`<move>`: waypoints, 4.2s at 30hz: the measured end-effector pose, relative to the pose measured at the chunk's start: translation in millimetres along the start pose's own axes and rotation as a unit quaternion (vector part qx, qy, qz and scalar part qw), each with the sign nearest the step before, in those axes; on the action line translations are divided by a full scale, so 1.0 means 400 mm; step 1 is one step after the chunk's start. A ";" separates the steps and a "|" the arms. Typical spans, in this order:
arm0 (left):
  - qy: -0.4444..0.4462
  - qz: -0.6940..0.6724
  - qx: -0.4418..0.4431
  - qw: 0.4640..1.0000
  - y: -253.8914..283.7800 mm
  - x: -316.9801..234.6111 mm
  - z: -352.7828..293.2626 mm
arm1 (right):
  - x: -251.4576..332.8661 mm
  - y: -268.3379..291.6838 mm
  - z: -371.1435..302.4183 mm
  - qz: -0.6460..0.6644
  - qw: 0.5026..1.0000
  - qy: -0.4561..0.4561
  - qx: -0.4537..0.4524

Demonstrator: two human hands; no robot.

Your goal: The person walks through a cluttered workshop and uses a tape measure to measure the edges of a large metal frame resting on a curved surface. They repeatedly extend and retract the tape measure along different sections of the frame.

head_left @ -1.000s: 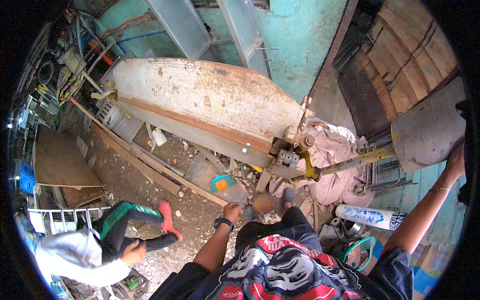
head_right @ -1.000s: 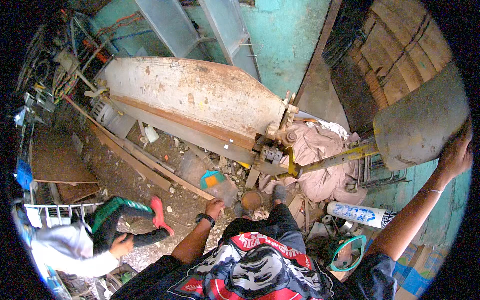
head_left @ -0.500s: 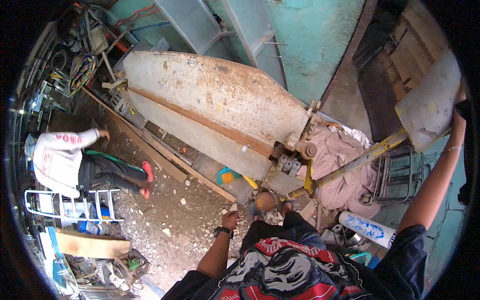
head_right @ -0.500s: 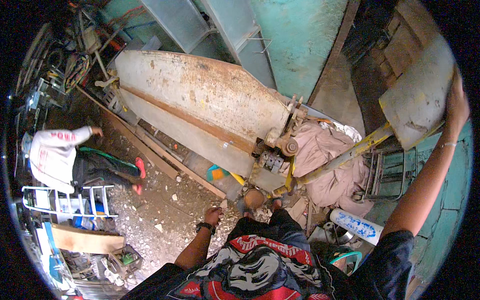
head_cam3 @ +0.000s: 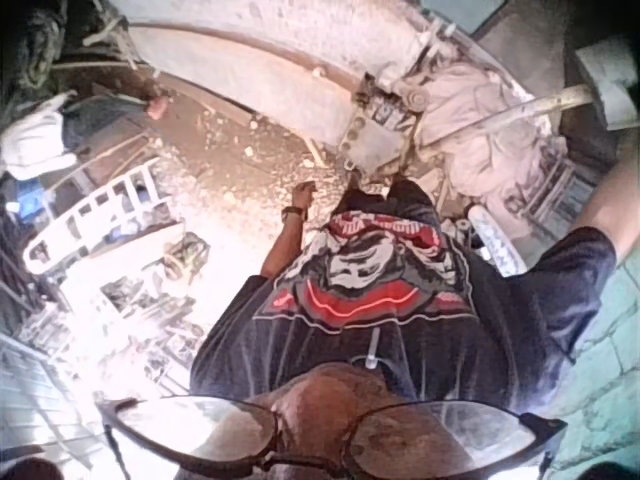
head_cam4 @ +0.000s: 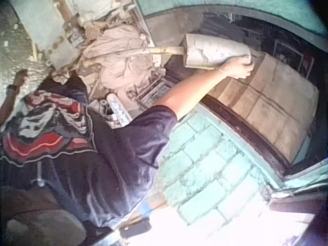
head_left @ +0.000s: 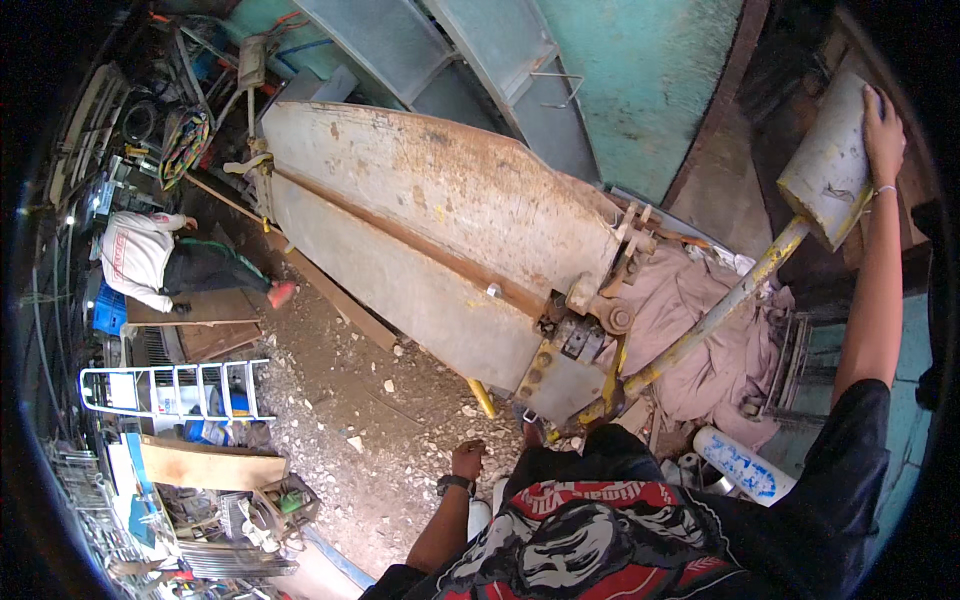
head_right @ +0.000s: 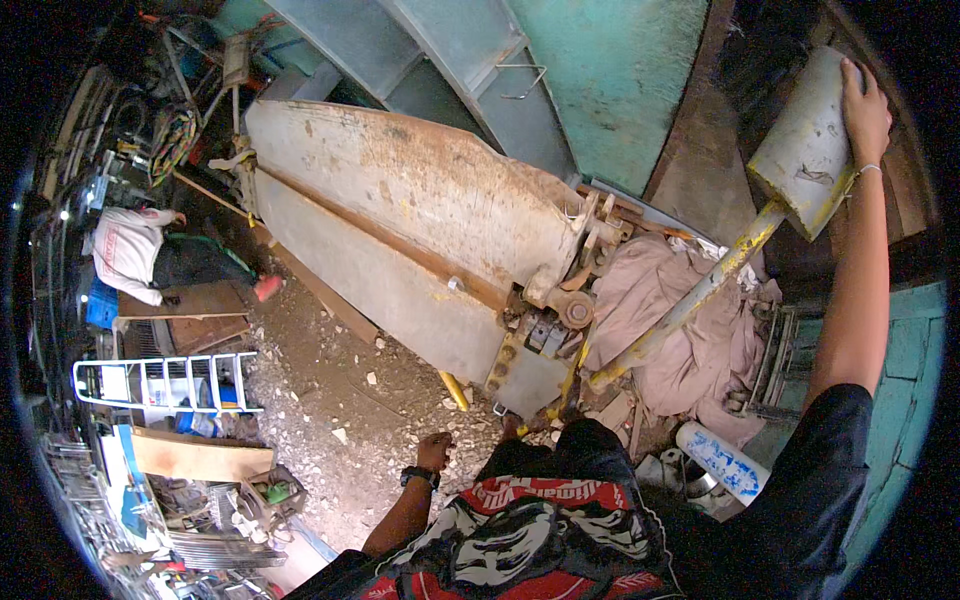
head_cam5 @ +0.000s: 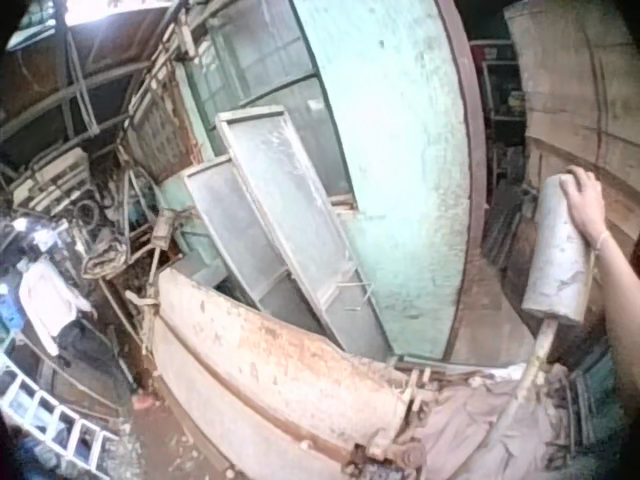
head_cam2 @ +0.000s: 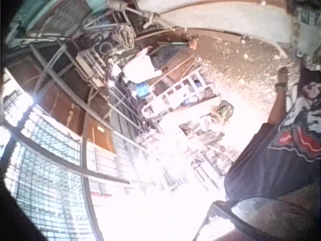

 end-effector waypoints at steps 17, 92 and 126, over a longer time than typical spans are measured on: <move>-0.006 0.011 -0.005 1.000 0.016 0.046 -0.061 | -0.063 -0.264 -0.068 -0.029 0.992 -0.041 0.119; -0.241 -0.103 0.250 0.932 0.015 -0.826 0.120 | 0.345 1.112 -0.244 0.158 0.967 0.017 -0.200; -0.227 0.053 0.273 0.933 -0.179 -0.932 0.180 | 0.570 0.858 -1.333 0.227 0.953 -0.197 0.037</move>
Point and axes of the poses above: each hand's wrist, its own z-axis towards the middle knuckle, its own y-axis out of the back of the hand, x = y × z, the point moved 8 cm from there along z, towards the middle knuckle, and after that the axes turned 6 degrees about -x, right-handed, at the moved point
